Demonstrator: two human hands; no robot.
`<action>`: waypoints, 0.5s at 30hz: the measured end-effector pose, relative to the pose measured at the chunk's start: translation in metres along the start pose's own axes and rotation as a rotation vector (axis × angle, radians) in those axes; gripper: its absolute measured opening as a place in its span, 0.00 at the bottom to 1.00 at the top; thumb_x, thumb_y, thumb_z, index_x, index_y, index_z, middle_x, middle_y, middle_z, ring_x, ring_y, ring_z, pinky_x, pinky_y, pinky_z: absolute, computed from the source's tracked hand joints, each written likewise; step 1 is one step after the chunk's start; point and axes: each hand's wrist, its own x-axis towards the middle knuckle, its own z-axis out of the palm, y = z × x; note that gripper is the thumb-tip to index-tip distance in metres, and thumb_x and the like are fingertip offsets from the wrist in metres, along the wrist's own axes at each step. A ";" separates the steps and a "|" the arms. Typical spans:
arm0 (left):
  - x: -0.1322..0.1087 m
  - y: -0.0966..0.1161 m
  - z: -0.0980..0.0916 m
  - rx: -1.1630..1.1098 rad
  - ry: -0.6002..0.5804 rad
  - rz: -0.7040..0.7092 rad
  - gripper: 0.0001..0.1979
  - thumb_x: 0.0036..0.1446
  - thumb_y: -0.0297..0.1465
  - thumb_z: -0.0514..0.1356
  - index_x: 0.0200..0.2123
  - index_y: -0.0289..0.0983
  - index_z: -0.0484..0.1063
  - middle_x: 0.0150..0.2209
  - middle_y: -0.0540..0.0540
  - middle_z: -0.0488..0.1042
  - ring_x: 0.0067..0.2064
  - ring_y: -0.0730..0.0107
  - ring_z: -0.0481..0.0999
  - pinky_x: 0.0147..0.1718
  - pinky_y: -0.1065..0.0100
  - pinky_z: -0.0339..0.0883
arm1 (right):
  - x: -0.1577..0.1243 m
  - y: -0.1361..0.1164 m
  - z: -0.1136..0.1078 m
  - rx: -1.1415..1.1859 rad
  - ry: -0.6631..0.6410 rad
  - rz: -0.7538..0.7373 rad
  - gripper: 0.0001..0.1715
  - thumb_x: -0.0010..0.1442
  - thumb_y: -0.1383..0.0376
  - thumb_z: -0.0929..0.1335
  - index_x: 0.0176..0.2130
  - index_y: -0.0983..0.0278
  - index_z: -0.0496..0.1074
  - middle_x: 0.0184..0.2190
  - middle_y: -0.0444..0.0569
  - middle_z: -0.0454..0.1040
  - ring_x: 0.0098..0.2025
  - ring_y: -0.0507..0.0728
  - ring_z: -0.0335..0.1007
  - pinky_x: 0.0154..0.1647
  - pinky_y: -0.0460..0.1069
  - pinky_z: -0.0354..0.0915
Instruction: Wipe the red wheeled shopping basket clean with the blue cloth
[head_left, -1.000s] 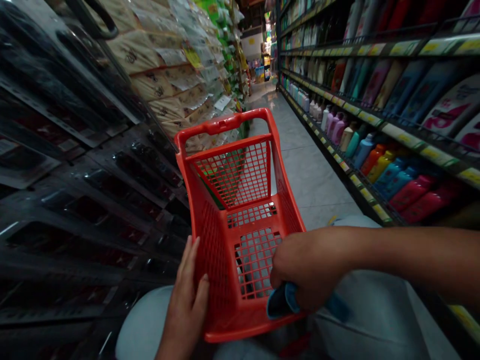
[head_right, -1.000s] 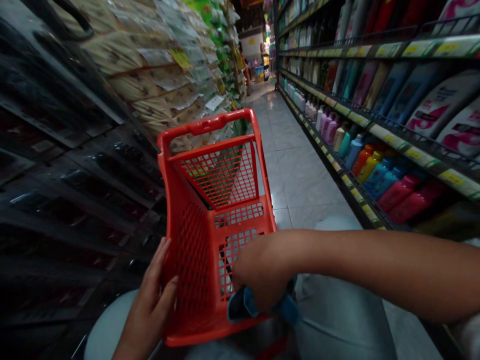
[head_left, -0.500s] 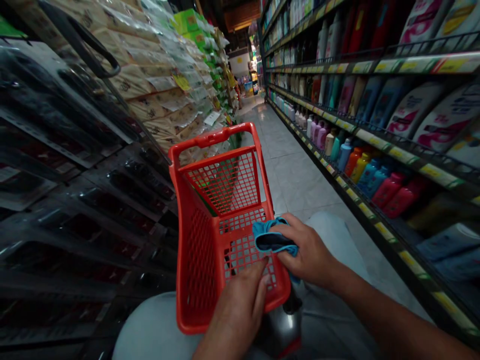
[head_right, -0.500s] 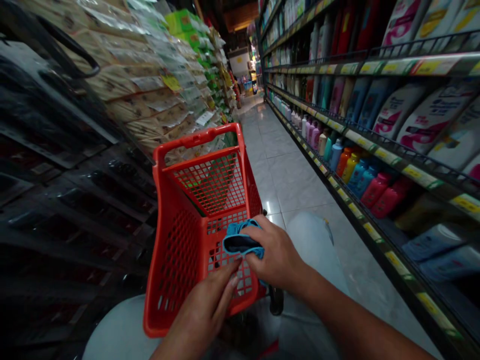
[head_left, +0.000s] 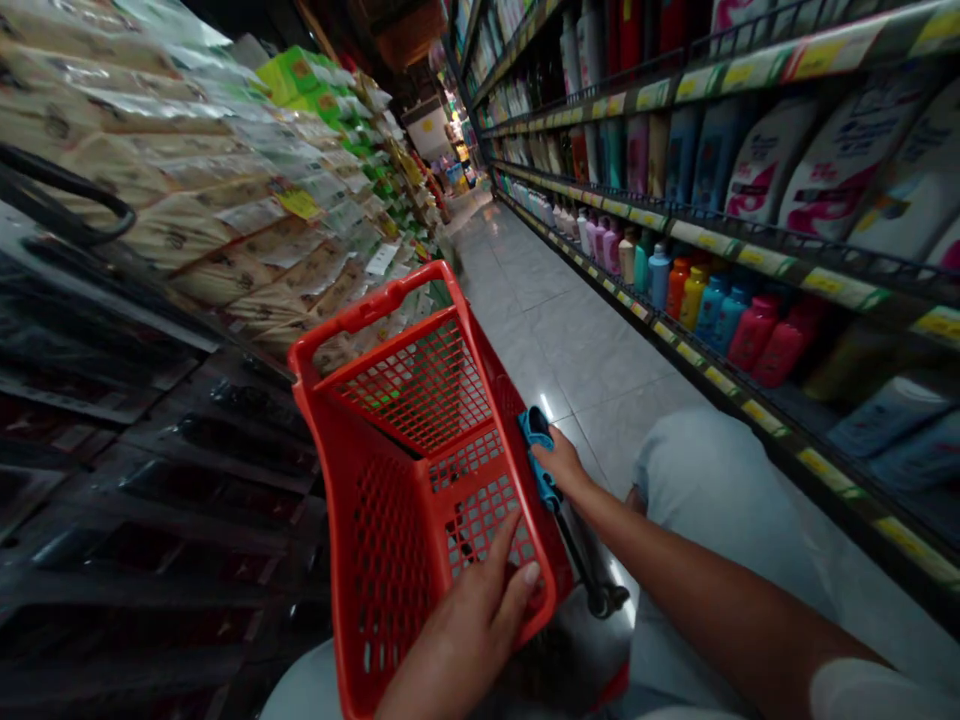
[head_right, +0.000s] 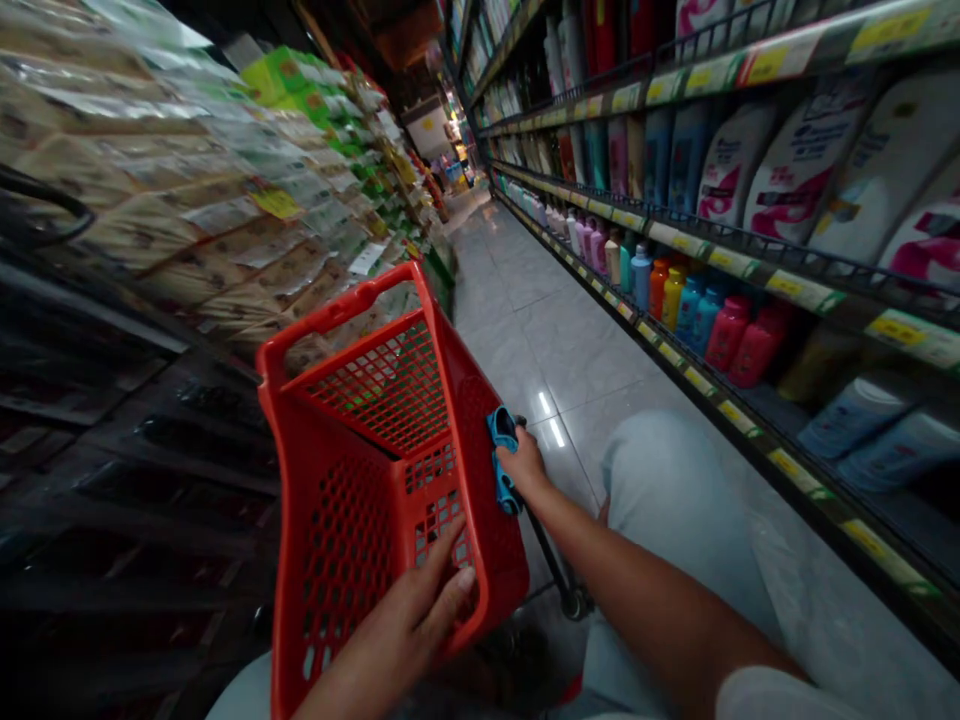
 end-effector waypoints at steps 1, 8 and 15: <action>0.009 -0.002 -0.004 -0.039 0.006 0.013 0.36 0.67 0.50 0.48 0.72 0.40 0.52 0.50 0.40 0.80 0.49 0.57 0.81 0.52 0.58 0.72 | -0.010 0.008 -0.002 0.007 -0.012 0.067 0.06 0.49 0.69 0.64 0.32 0.62 0.68 0.22 0.42 0.70 0.24 0.56 0.69 0.27 0.49 0.68; 0.084 -0.006 0.001 -0.360 0.307 0.111 0.44 0.62 0.56 0.51 0.71 0.35 0.50 0.73 0.38 0.55 0.74 0.57 0.53 0.71 0.56 0.48 | -0.055 -0.036 -0.011 0.206 -0.027 -0.181 0.21 0.53 0.66 0.67 0.49 0.62 0.72 0.47 0.51 0.77 0.51 0.59 0.74 0.56 0.53 0.69; 0.081 -0.003 0.017 -0.541 0.291 -0.031 0.44 0.63 0.55 0.53 0.73 0.41 0.42 0.75 0.43 0.49 0.75 0.59 0.48 0.73 0.54 0.42 | -0.124 0.003 -0.016 0.151 0.062 0.242 0.26 0.56 0.66 0.64 0.55 0.63 0.70 0.49 0.54 0.77 0.52 0.61 0.74 0.59 0.58 0.69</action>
